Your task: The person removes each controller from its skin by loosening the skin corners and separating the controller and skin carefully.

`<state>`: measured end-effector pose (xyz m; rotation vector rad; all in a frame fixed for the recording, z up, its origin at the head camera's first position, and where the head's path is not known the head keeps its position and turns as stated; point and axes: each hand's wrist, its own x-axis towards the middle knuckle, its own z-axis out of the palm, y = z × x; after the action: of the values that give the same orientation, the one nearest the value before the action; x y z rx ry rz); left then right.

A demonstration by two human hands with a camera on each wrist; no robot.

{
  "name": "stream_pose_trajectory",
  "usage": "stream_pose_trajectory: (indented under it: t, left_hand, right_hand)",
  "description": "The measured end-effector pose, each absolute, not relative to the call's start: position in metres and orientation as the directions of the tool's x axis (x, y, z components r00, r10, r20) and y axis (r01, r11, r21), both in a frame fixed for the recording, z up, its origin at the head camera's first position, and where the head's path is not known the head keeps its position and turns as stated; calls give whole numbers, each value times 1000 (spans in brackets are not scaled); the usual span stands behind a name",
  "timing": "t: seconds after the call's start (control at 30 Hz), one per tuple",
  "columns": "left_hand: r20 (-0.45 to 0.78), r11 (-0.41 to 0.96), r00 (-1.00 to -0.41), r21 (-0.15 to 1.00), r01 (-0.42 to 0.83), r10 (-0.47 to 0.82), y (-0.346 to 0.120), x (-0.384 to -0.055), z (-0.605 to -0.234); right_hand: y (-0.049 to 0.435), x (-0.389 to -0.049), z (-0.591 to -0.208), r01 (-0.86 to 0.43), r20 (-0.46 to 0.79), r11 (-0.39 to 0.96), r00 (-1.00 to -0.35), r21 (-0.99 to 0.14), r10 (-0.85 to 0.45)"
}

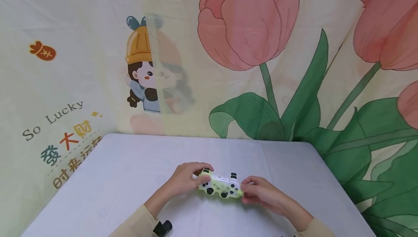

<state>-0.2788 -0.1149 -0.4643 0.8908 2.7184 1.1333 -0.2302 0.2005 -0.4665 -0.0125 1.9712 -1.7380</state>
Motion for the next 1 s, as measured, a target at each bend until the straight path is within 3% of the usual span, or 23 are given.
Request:
stream_pose_trajectory:
  t: [0.37,0.6,1.0]
  left_hand:
    - [121,559,-838,692,456,532,-119,-281,-464]
    - [121,530,-825,713,459,552,-118,-282,-463]
    - [108,503,-821,744,440,560,-116,-287,-462]
  right_hand:
    - [188,-233,-464,222,-272,203,-924,-954,-268]
    - [185,-229,-464,188,-257,355,-953,-916,-158]
    - [180,-223,-473,65,-124,551,-990,-832,-69]
